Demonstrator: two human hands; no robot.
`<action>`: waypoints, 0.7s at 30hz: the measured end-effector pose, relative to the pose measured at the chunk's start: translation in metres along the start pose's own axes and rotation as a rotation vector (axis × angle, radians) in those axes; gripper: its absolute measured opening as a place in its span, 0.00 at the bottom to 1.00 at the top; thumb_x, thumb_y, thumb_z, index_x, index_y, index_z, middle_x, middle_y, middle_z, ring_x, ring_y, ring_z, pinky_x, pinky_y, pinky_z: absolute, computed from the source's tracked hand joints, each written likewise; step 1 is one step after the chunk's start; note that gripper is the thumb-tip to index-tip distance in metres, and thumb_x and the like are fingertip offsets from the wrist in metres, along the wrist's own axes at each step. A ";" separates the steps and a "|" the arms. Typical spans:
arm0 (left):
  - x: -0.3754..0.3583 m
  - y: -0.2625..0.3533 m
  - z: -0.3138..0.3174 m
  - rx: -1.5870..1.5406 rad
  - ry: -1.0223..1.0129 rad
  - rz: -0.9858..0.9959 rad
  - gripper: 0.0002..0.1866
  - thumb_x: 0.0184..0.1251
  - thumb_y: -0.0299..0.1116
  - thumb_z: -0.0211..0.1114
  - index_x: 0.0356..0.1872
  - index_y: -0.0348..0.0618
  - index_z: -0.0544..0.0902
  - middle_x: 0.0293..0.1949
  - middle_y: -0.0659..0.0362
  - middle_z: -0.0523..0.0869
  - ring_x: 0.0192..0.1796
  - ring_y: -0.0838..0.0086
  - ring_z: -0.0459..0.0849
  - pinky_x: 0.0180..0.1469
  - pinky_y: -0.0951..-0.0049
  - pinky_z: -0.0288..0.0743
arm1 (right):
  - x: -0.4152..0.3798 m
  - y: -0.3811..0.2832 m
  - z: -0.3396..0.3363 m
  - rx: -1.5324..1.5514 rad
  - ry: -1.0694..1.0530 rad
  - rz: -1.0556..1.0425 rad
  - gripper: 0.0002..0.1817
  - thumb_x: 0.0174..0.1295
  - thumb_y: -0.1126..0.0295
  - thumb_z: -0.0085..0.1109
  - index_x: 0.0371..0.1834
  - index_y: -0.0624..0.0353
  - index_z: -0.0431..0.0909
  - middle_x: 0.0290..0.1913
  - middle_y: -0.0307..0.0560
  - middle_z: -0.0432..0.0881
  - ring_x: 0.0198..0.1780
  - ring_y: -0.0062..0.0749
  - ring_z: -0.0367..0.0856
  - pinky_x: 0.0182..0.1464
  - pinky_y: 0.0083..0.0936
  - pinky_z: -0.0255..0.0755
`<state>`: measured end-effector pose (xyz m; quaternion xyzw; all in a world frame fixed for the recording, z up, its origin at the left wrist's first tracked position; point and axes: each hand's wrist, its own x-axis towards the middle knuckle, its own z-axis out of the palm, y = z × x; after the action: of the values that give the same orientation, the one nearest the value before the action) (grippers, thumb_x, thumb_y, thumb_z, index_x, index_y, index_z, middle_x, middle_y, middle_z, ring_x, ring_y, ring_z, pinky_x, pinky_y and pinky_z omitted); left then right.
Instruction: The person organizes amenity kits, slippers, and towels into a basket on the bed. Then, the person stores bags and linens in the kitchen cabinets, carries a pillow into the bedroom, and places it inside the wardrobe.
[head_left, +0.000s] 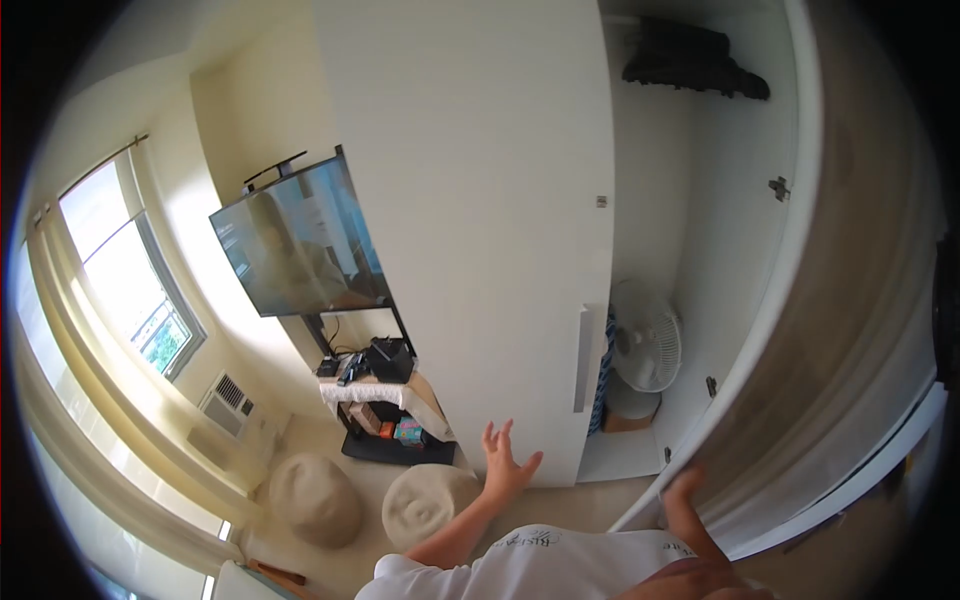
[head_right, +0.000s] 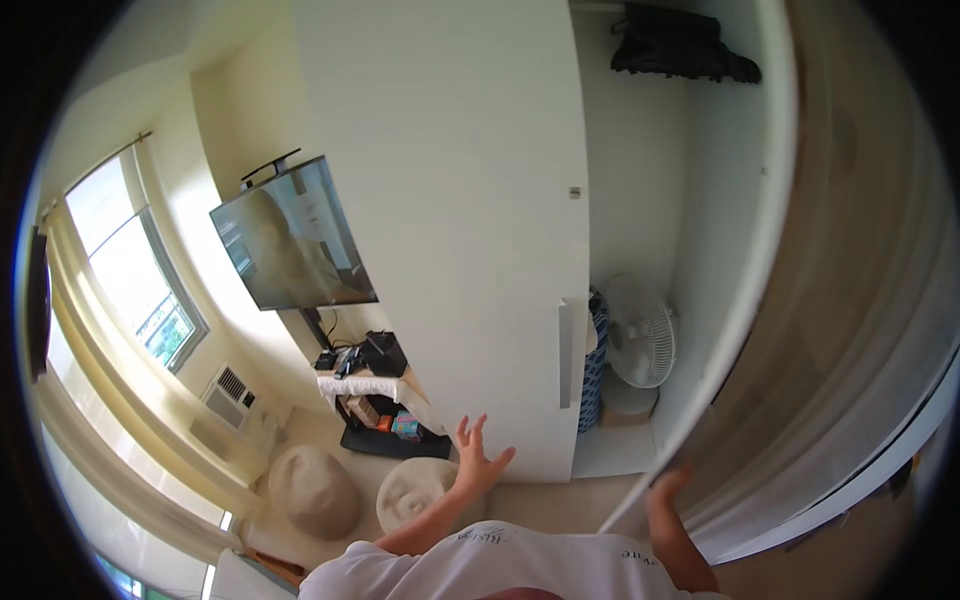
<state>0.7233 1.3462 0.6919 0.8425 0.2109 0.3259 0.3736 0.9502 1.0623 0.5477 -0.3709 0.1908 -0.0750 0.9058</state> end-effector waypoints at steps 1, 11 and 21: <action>-0.004 0.001 0.000 -0.001 -0.018 -0.006 0.44 0.50 0.40 0.74 0.67 0.43 0.59 0.68 0.36 0.46 0.66 0.44 0.62 0.65 0.54 0.63 | 0.000 0.022 0.015 -0.280 0.007 -0.159 0.22 0.69 0.61 0.39 0.54 0.69 0.73 0.50 0.53 0.79 0.52 0.42 0.76 0.57 0.32 0.68; -0.096 -0.028 -0.077 0.112 0.016 -0.455 0.44 0.55 0.42 0.71 0.70 0.45 0.56 0.70 0.37 0.44 0.67 0.46 0.64 0.66 0.58 0.64 | 0.062 0.120 0.154 -0.929 -0.397 -0.371 0.23 0.71 0.62 0.35 0.54 0.68 0.75 0.55 0.60 0.76 0.56 0.51 0.75 0.60 0.36 0.68; -0.165 -0.046 -0.110 0.055 0.090 -0.725 0.41 0.54 0.42 0.70 0.68 0.43 0.60 0.70 0.39 0.49 0.63 0.47 0.69 0.65 0.59 0.66 | 0.073 0.131 0.204 -0.947 -0.392 -0.209 0.26 0.70 0.56 0.37 0.55 0.68 0.75 0.53 0.56 0.79 0.54 0.44 0.78 0.54 0.35 0.74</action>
<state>0.5254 1.3305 0.6476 0.7076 0.5205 0.2035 0.4324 1.0981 1.2667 0.5673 -0.7640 -0.0073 0.0002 0.6451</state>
